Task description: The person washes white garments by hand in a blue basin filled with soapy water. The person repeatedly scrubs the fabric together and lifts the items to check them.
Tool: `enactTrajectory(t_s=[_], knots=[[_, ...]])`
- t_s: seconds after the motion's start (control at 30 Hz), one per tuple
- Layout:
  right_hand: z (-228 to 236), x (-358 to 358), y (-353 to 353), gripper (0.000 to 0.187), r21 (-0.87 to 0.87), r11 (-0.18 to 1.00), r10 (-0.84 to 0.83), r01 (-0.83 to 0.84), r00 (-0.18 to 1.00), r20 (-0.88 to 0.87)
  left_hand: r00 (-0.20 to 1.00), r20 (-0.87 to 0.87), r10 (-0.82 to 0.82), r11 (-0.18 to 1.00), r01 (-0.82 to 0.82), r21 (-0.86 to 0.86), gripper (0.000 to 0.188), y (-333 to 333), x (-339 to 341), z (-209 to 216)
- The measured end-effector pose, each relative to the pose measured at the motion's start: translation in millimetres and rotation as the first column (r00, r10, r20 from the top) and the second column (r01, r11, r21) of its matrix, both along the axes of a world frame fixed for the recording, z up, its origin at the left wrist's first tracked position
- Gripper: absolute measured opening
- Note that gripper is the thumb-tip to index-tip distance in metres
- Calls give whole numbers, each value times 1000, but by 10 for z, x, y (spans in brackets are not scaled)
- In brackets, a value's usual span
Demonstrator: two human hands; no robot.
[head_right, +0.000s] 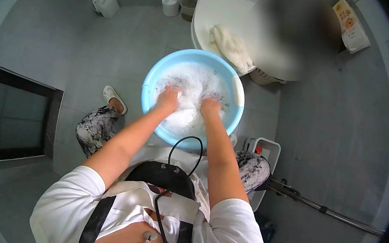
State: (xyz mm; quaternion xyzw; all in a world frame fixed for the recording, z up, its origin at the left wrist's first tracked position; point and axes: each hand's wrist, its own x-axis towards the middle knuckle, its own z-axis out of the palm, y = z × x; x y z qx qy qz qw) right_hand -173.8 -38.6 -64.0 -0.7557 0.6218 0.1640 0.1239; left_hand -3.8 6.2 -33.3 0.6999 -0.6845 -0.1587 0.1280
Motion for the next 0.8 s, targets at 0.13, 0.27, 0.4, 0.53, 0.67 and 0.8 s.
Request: enactTrajectory(t_s=[0.13, 0.27, 0.4, 0.53, 0.67, 0.8], knots=[[233, -60, 28, 21, -225, 974, 73, -31, 981, 180, 897, -376, 234, 972, -207, 113, 32, -102, 116, 56], [356, -310, -34, 22, -337, 926, 80, 170, 785, 615, -82, -895, 438, 853, -278, 442, 35, -195, 248, 107], [950, -243, 115, 25, 552, 783, -526, 287, -168, 833, -538, -771, 341, 902, -45, 430, 35, -194, 388, 29], [953, -226, 103, 31, 704, 699, -569, 129, -495, 656, -663, -666, 343, 903, 37, 428, 37, -233, 342, 39], [1082, -95, 149, 36, 646, 757, -498, 103, -550, 671, -690, -661, 294, 943, 95, 320, 36, -69, 198, 455], [1018, 315, 347, 35, 132, 967, -123, 218, -52, 991, -494, -692, 526, 845, 217, 488, 38, -47, -35, 708]])
